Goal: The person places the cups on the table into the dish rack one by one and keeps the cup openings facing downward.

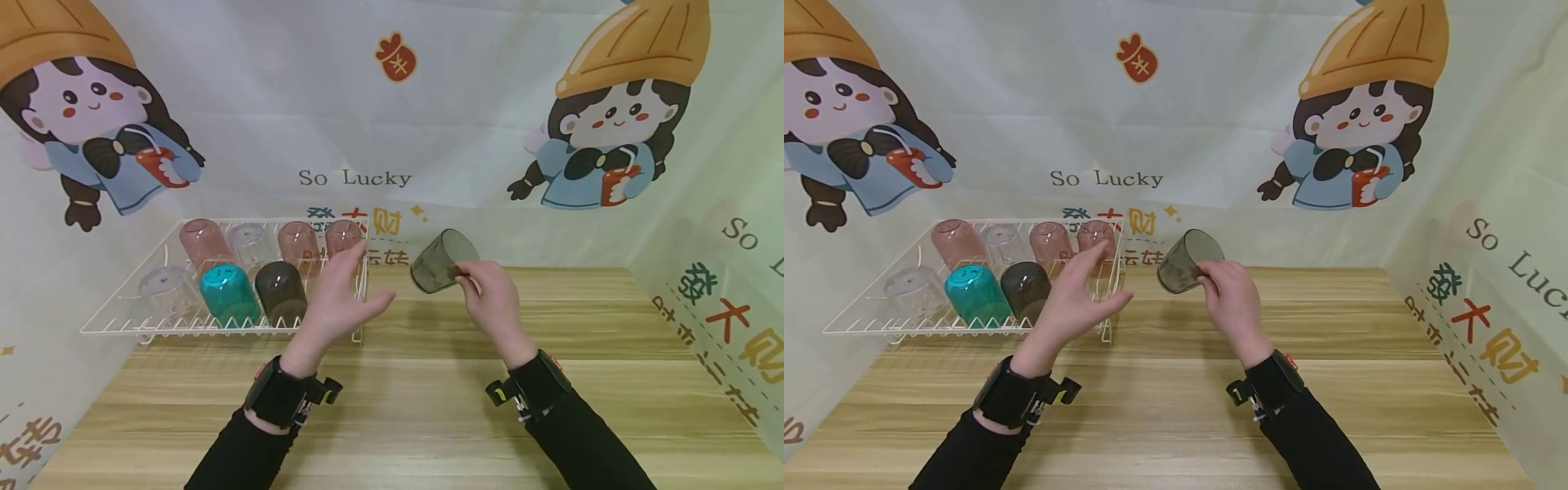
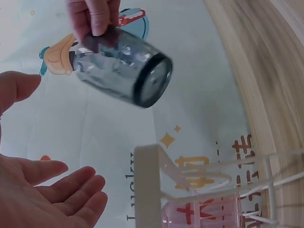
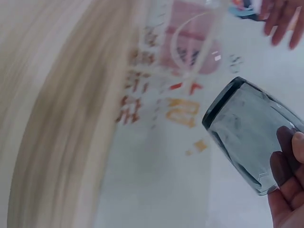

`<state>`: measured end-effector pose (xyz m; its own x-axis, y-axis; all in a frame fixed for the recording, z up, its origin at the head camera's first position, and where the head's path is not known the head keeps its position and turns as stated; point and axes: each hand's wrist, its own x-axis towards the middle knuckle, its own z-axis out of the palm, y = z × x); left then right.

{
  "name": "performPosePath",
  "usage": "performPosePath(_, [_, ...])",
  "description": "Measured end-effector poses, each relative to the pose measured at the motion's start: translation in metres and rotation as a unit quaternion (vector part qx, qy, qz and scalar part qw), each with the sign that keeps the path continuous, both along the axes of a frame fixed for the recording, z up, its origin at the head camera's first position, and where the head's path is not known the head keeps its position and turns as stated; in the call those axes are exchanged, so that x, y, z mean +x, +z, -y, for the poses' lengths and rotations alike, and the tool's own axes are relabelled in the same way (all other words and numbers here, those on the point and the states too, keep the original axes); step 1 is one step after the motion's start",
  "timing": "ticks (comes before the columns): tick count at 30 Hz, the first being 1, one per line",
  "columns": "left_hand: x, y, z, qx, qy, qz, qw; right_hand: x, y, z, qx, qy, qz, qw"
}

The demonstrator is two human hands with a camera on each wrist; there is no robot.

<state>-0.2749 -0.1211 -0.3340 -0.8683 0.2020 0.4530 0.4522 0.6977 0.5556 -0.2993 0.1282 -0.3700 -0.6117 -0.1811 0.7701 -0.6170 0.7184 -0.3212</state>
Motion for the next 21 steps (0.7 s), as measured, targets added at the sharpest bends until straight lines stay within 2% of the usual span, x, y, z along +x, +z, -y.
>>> performPosePath(6, [0.003, 0.0, -0.01, 0.052, -0.032, 0.043, 0.9972, 0.018, 0.007, 0.009, -0.099, 0.031, 0.04, 0.9938])
performPosePath(11, [0.003, -0.003, -0.019, 0.126, -0.066, 0.075, 0.987, 0.026, 0.012, 0.015, -0.152, 0.063, 0.06, 0.9846])
performPosePath(15, [0.004, -0.003, -0.025, 0.164, -0.08, 0.088, 0.9791, 0.032, 0.014, 0.018, -0.179, 0.085, 0.097, 0.9754])
performPosePath(18, [0.004, -0.004, -0.028, 0.191, -0.091, 0.099, 0.9724, 0.036, 0.015, 0.02, -0.22, 0.114, 0.142, 0.9583])
performPosePath(21, [0.005, -0.005, -0.031, 0.227, -0.102, 0.103, 0.9631, 0.038, 0.017, 0.021, -0.28, 0.142, 0.184, 0.9317])
